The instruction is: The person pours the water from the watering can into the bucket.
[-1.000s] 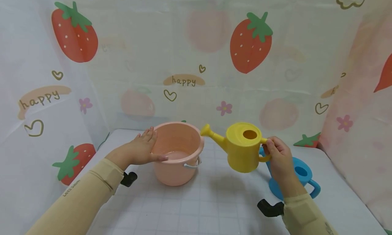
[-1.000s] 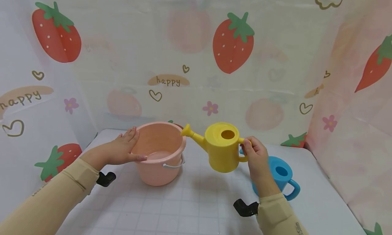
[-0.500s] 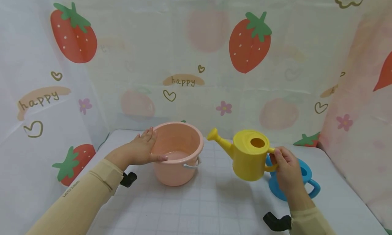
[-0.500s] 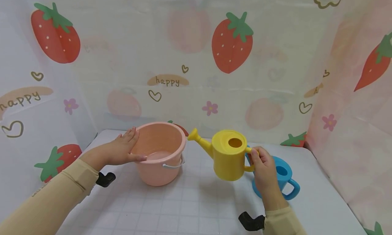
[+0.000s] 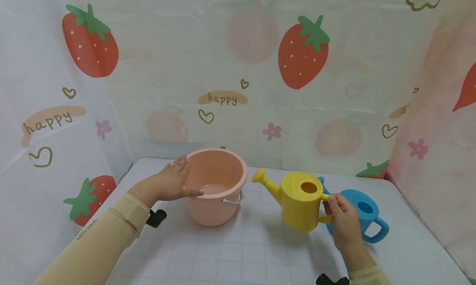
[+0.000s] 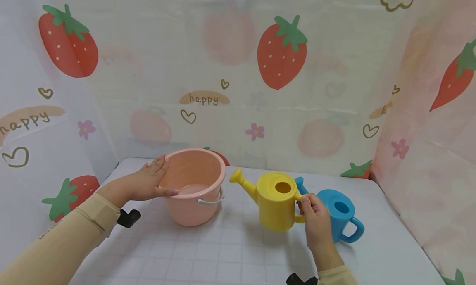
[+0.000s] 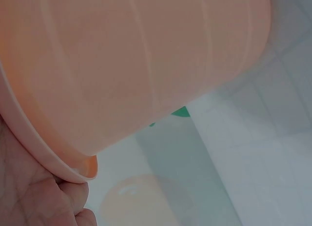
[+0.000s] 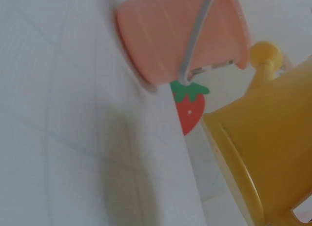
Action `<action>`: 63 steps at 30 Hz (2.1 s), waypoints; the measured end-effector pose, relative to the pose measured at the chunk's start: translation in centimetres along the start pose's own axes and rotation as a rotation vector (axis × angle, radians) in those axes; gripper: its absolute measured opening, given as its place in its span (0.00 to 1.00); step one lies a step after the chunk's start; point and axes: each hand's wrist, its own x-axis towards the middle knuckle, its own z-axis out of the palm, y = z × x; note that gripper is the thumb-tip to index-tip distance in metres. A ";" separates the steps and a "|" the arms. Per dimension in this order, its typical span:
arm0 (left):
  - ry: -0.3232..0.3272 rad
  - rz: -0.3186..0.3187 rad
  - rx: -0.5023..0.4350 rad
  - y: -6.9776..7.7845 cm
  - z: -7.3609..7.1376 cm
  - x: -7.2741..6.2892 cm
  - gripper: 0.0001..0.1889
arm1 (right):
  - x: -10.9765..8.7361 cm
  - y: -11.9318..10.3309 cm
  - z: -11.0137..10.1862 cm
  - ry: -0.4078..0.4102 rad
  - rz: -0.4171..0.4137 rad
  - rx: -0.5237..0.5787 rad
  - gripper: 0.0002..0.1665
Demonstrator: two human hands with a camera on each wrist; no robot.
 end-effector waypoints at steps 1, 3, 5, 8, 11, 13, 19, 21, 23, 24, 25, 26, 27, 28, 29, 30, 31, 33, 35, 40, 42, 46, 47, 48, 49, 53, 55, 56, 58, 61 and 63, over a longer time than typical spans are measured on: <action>0.001 0.000 0.000 0.0 0.0 0.0 0.59 | 0.0 0.2 0.1 -0.002 0.001 0.013 0.25; 0.003 -0.001 -0.004 0.0 0.1 0.0 0.58 | -0.1 0.6 0.2 -0.002 0.008 0.005 0.24; 0.003 -0.003 -0.007 0.0 0.1 0.0 0.58 | -0.1 1.0 0.3 -0.003 0.017 -0.002 0.23; 0.002 -0.003 -0.005 -0.1 0.1 0.0 0.60 | 0.0 1.7 0.4 -0.004 0.033 -0.016 0.24; 0.003 0.000 -0.004 -0.1 0.1 0.0 0.61 | 0.0 2.2 0.5 -0.004 0.043 -0.021 0.24; 0.006 0.001 -0.004 -0.1 0.1 0.0 0.60 | 0.0 2.6 0.6 -0.014 0.047 -0.018 0.24; 0.014 0.003 0.002 -0.1 0.2 0.1 0.60 | -0.2 3.3 1.0 -0.046 0.055 -0.006 0.24; 0.016 0.004 0.001 -0.1 0.2 0.1 0.59 | -0.2 3.6 1.1 -0.050 0.058 -0.003 0.25; 0.015 0.003 0.002 -0.1 0.2 0.1 0.59 | -0.2 3.8 1.2 -0.054 0.064 -0.001 0.26; 0.013 0.001 -0.002 -0.1 0.2 0.1 0.59 | -0.2 4.0 1.2 -0.054 0.069 0.002 0.26; 0.012 0.001 -0.004 -0.1 0.2 0.1 0.60 | -0.2 4.1 1.3 -0.051 0.077 0.002 0.26; 0.011 0.000 -0.005 -0.1 0.3 0.1 0.60 | -0.2 4.3 1.3 -0.050 0.080 0.006 0.25; 0.010 0.000 -0.005 -0.1 0.3 0.1 0.60 | -0.1 4.4 1.4 -0.047 0.084 0.013 0.25; 0.009 0.001 -0.003 -0.1 0.3 0.1 0.60 | -0.1 4.5 1.4 -0.045 0.085 0.020 0.24; 0.008 0.001 -0.003 -0.1 0.3 0.1 0.61 | -0.1 4.6 1.5 -0.044 0.084 0.025 0.24; 0.010 0.001 -0.004 -0.1 0.3 0.1 0.60 | -0.1 4.7 1.6 -0.041 0.087 0.030 0.23; 0.011 0.002 -0.003 -0.1 0.3 0.1 0.60 | -0.1 4.8 1.6 -0.042 0.083 0.032 0.23; 0.012 0.001 -0.002 -0.1 0.3 0.1 0.60 | -0.1 5.0 1.7 -0.045 0.074 0.037 0.23; 0.014 0.001 -0.003 -0.1 0.3 0.1 0.60 | -0.1 5.1 1.8 -0.046 0.065 0.036 0.23; 0.013 0.004 -0.007 0.0 0.1 0.0 0.59 | -0.2 5.5 1.9 -0.037 0.048 0.020 0.23; 0.010 0.002 -0.011 0.0 0.1 -0.1 0.60 | -0.2 5.6 1.8 -0.035 0.043 0.015 0.23; 0.002 -0.005 -0.015 0.1 0.0 -0.2 0.59 | 0.0 6.0 1.7 -0.034 0.039 0.023 0.25; 0.001 -0.006 -0.017 0.1 0.0 -0.2 0.59 | 0.0 6.1 1.7 -0.034 0.041 0.028 0.25; 0.001 -0.006 -0.019 0.2 0.0 -0.2 0.58 | 0.1 6.2 1.7 -0.032 0.043 0.033 0.25; 0.001 -0.005 -0.019 0.2 -0.1 -0.3 0.58 | 0.1 6.3 1.6 -0.030 0.042 0.038 0.25; 0.001 -0.007 -0.024 0.3 -0.1 -0.3 0.57 | 0.2 6.5 1.5 -0.029 0.050 0.059 0.26; 0.001 -0.008 -0.020 0.3 -0.1 -0.3 0.58 | 0.1 6.6 1.4 -0.030 0.051 0.074 0.26; 0.001 -0.008 -0.019 0.2 -0.1 -0.3 0.58 | 0.1 6.6 1.4 -0.029 0.051 0.082 0.26; 0.003 -0.006 -0.016 0.2 0.0 -0.2 0.58 | 0.1 6.6 1.3 -0.032 0.043 0.093 0.25; 0.004 -0.007 -0.012 0.1 0.1 -0.1 0.59 | 0.1 6.8 1.1 -0.038 0.033 0.112 0.25; 0.003 -0.010 -0.011 0.1 0.1 -0.1 0.59 | 0.0 6.9 1.0 -0.044 0.029 0.119 0.25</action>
